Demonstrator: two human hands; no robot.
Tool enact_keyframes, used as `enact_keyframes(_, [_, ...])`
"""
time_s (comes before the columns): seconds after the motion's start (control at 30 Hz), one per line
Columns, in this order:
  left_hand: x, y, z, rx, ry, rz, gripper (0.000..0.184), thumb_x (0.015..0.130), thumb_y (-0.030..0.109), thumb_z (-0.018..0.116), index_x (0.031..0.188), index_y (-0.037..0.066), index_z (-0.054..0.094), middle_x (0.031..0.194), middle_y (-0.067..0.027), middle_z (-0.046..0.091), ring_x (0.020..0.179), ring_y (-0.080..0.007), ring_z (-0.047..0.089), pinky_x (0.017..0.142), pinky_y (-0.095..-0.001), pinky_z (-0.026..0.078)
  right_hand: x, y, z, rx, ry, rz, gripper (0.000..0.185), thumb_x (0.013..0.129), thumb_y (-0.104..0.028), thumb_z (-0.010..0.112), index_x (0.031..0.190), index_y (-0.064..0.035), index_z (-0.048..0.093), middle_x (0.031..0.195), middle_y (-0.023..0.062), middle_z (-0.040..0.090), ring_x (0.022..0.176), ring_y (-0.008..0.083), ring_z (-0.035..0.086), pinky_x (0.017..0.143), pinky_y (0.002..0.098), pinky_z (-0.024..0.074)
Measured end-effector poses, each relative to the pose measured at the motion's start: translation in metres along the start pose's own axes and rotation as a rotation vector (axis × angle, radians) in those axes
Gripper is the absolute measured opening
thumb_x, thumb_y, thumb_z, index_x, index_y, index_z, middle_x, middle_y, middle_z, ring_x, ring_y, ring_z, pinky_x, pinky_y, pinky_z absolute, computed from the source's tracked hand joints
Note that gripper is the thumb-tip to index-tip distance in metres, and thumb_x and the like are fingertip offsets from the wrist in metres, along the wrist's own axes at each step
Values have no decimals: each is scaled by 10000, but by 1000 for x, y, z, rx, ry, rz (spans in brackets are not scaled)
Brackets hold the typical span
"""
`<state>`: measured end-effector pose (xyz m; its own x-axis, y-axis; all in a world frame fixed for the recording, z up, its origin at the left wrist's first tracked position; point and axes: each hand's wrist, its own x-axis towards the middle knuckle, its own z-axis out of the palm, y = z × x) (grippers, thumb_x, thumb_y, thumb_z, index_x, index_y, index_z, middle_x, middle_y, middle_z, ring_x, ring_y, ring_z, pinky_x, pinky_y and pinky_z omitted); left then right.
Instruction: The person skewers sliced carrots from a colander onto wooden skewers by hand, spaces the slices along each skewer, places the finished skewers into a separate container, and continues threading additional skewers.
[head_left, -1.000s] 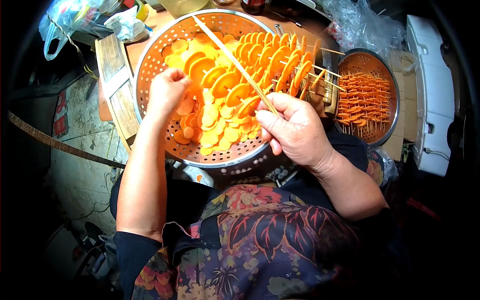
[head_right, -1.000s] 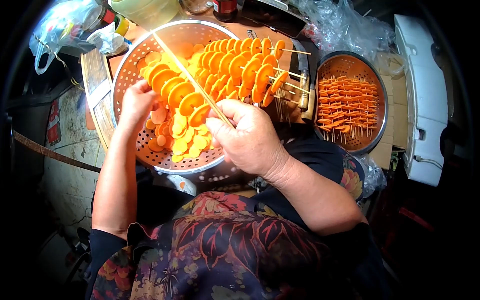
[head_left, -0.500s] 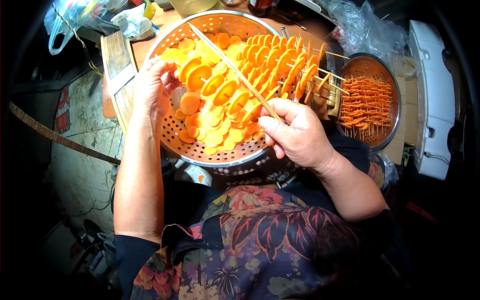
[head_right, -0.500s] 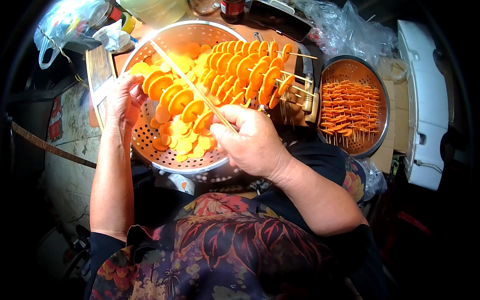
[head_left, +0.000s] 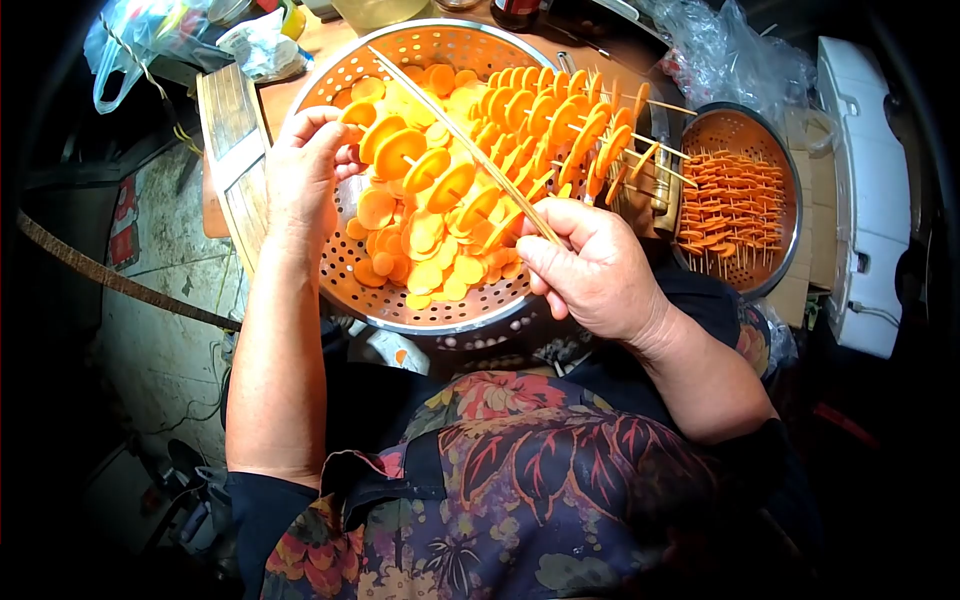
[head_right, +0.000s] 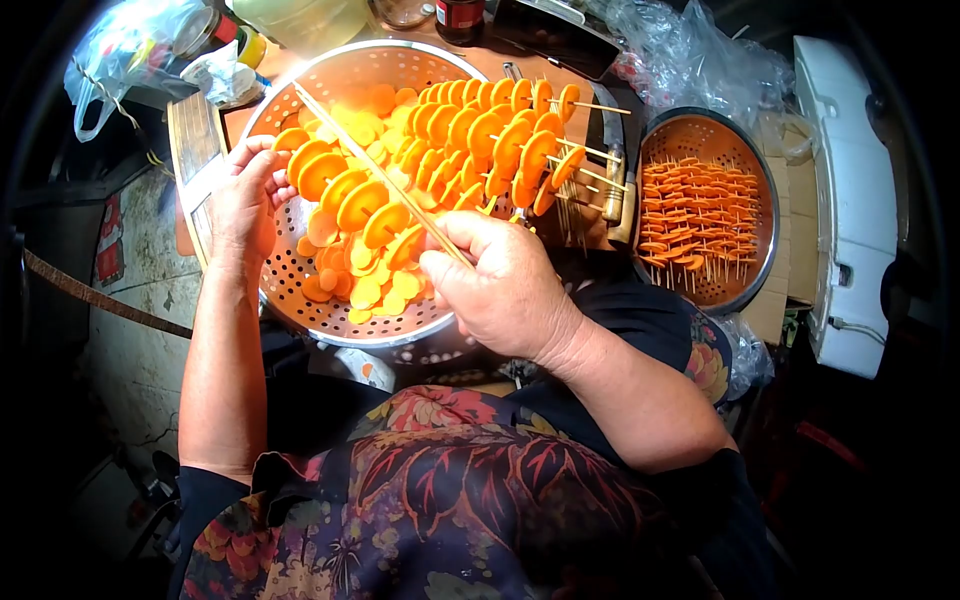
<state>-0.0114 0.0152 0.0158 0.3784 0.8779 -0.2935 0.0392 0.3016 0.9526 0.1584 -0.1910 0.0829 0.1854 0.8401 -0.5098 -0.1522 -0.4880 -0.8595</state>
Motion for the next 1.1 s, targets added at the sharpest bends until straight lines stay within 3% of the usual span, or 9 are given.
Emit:
enact_keyframes(0.2, [-4, 7, 6, -37, -42, -71, 129, 894, 145, 532, 996, 74, 564, 794, -19, 627, 618, -71, 592, 586, -211, 508, 0, 1, -1, -2, 4, -8, 158, 890, -114, 508, 968, -2, 587, 625, -7, 542, 490, 48, 486, 451, 210, 401])
enact_keyframes(0.27, [-4, 6, 6, -22, -52, -82, 128, 892, 143, 529, 993, 72, 564, 787, -18, 625, 619, -71, 595, 582, -211, 509, 1, 4, -1, 20, -9, -24, 130, 924, -107, 518, 956, 14, 552, 653, -3, 529, 455, 21, 453, 420, 154, 376])
enact_keyframes(0.37, [-3, 1, 7, -63, -80, -104, 122, 817, 113, 592, 931, 73, 581, 762, -18, 613, 610, -89, 591, 624, -247, 527, 4, 7, -1, 5, -17, -43, 126, 926, -107, 517, 954, 11, 551, 651, -6, 525, 454, 20, 451, 420, 151, 375])
enact_keyframes(0.87, [0, -2, 13, -50, -42, -58, 138, 813, 62, 556, 947, 50, 588, 800, -39, 615, 621, -121, 595, 638, -255, 508, 5, 5, 0, 17, 7, -49, 140, 933, -122, 522, 968, 12, 540, 646, -5, 523, 441, 23, 446, 411, 146, 370])
enact_keyframes(1.03, [2, -1, 11, 32, 90, -77, 127, 808, 23, 546, 927, 40, 587, 783, -45, 607, 625, -130, 595, 625, -246, 487, 4, 5, 0, 42, 39, -60, 146, 933, -113, 521, 996, 19, 530, 646, 6, 531, 440, 28, 449, 408, 147, 372])
enact_keyframes(1.1, [4, -6, 8, 96, 28, -114, 114, 810, 16, 543, 913, 39, 586, 783, -43, 607, 620, -124, 591, 614, -243, 482, 4, 5, 0, 43, 43, -68, 148, 933, -110, 520, 1002, 20, 528, 646, 10, 534, 440, 30, 450, 408, 147, 373])
